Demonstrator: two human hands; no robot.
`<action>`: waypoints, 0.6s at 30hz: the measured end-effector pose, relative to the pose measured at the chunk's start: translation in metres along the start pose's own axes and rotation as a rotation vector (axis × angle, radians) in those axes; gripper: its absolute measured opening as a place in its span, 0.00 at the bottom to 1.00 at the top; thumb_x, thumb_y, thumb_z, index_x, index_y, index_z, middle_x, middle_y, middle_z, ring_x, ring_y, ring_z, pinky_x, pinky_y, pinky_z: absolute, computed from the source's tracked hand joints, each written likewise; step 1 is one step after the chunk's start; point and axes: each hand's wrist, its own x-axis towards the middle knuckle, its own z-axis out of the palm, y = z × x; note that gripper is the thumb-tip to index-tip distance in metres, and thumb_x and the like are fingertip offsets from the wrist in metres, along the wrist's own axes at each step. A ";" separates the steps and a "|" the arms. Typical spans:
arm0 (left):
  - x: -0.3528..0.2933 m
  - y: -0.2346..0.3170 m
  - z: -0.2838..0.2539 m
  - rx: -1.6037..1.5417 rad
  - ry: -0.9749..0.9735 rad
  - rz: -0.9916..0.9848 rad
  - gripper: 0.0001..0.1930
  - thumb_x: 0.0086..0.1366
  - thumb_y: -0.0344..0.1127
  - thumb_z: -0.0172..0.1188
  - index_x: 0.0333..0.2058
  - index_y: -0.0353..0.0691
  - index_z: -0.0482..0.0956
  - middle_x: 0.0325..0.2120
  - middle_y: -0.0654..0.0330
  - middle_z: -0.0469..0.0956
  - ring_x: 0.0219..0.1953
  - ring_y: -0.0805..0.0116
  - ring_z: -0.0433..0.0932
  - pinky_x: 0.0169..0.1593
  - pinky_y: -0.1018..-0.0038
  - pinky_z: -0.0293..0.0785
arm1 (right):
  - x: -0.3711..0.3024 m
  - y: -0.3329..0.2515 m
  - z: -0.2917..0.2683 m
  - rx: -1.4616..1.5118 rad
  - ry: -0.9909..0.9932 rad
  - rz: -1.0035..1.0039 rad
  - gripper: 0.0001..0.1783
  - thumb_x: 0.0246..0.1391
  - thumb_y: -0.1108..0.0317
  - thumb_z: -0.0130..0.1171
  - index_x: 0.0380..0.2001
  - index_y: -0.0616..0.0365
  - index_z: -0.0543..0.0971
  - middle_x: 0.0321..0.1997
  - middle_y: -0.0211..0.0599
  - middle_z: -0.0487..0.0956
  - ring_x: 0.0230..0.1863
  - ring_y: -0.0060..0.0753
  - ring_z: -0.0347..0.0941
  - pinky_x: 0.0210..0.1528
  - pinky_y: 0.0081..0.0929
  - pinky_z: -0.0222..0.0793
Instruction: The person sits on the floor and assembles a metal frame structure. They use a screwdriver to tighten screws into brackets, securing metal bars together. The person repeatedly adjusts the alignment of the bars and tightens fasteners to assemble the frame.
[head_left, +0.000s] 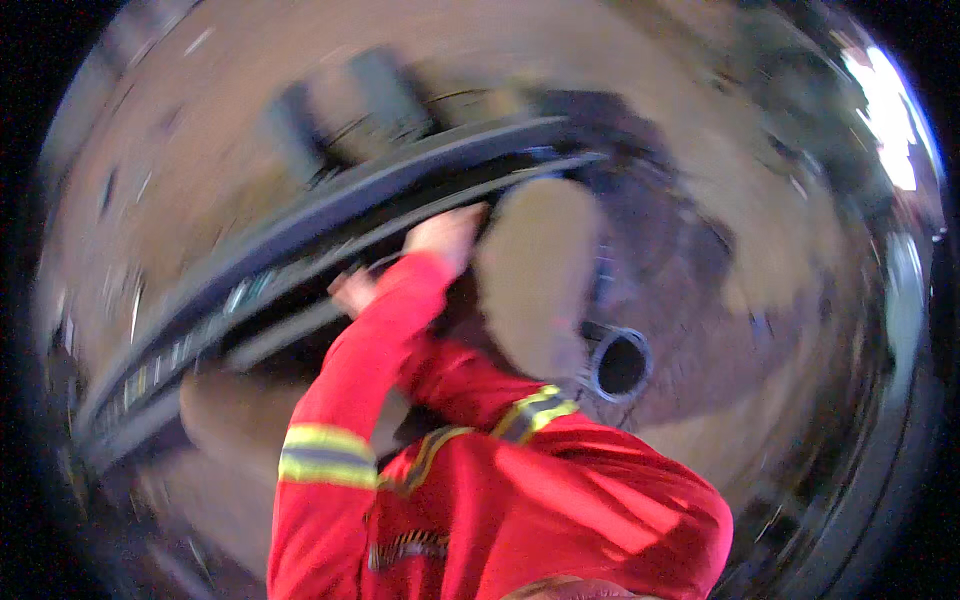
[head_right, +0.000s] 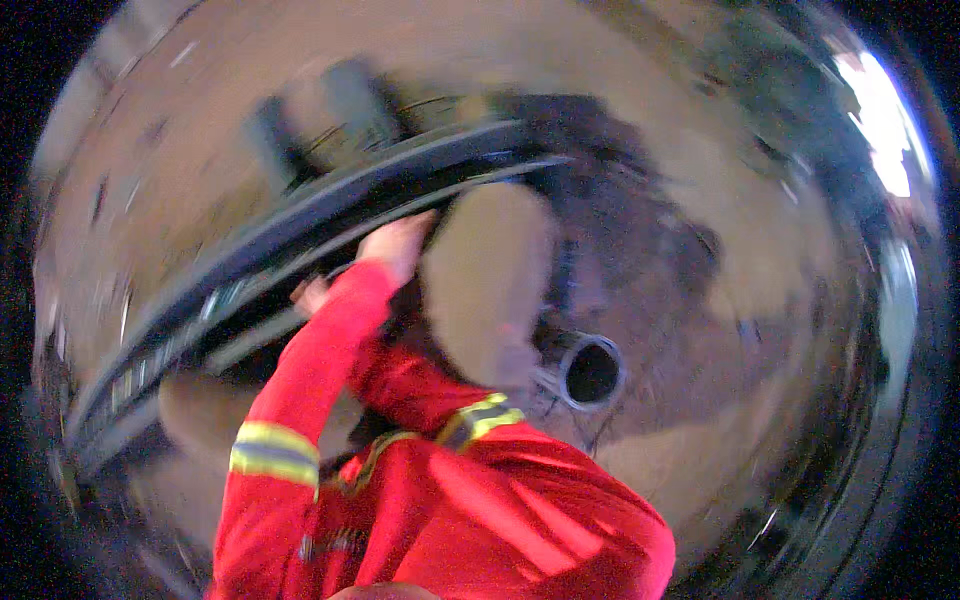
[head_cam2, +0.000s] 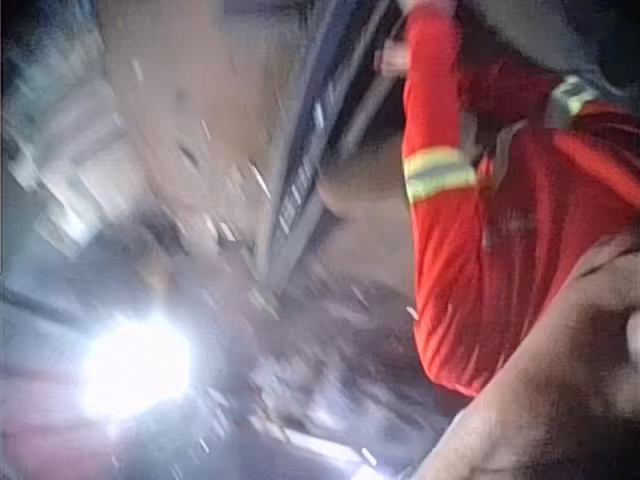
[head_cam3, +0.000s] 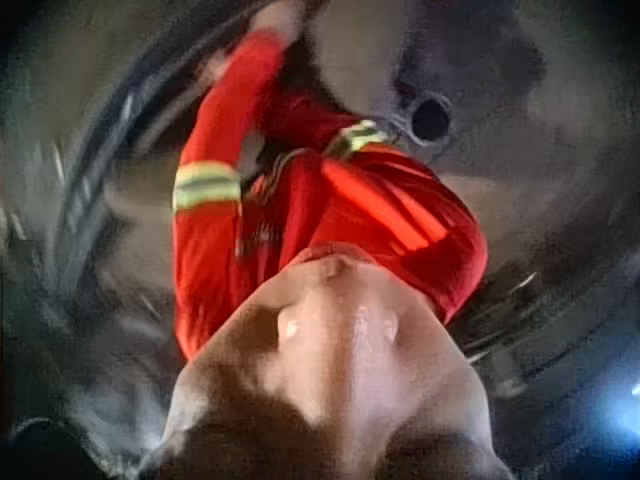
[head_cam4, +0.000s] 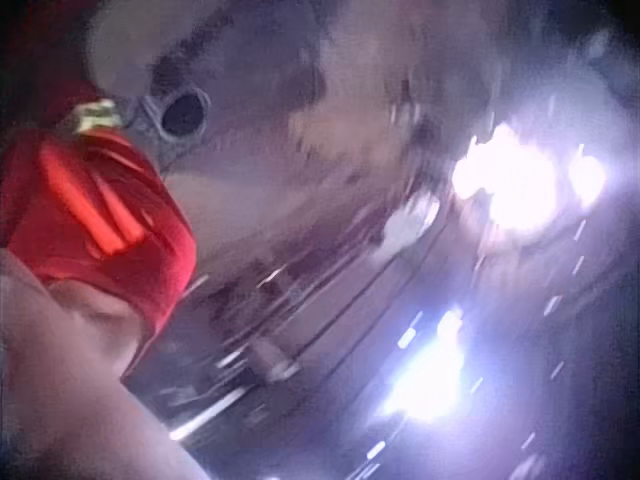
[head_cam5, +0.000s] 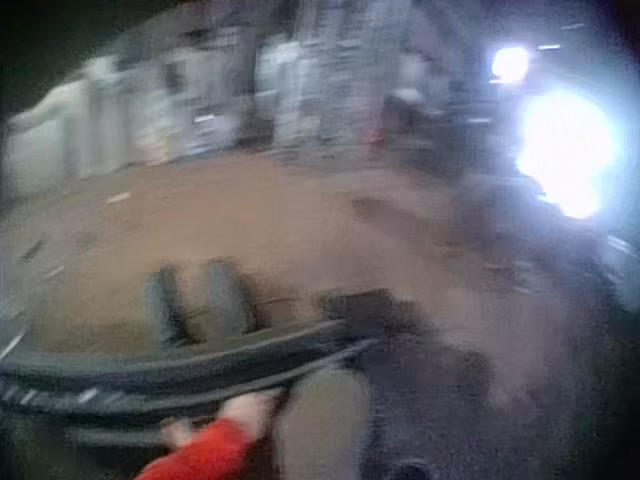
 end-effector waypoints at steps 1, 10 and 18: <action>0.000 -0.010 0.010 -0.256 -0.036 -0.233 0.16 0.64 0.39 0.46 0.47 0.40 0.75 0.45 0.49 0.75 0.52 0.52 0.71 0.57 0.62 0.64 | 0.005 -0.005 0.004 -0.003 -0.009 0.010 0.04 0.54 0.69 0.57 0.34 0.48 0.74 0.40 0.40 0.78 0.44 0.43 0.74 0.49 0.40 0.69; -0.009 0.004 0.001 0.220 -0.298 0.066 0.24 0.60 0.24 0.46 0.56 0.48 0.63 0.44 0.47 0.71 0.45 0.49 0.74 0.44 0.62 0.74 | 0.012 -0.057 0.000 0.014 0.016 -0.061 0.04 0.53 0.68 0.57 0.33 0.50 0.74 0.35 0.37 0.77 0.36 0.38 0.74 0.39 0.36 0.69; -0.001 0.020 -0.029 0.065 -0.054 0.365 0.23 0.49 0.17 0.53 0.46 0.38 0.72 0.37 0.46 0.74 0.39 0.46 0.75 0.41 0.61 0.73 | 0.012 -0.057 0.010 -0.014 0.061 -0.084 0.05 0.52 0.67 0.58 0.32 0.52 0.74 0.30 0.35 0.76 0.29 0.34 0.74 0.30 0.31 0.68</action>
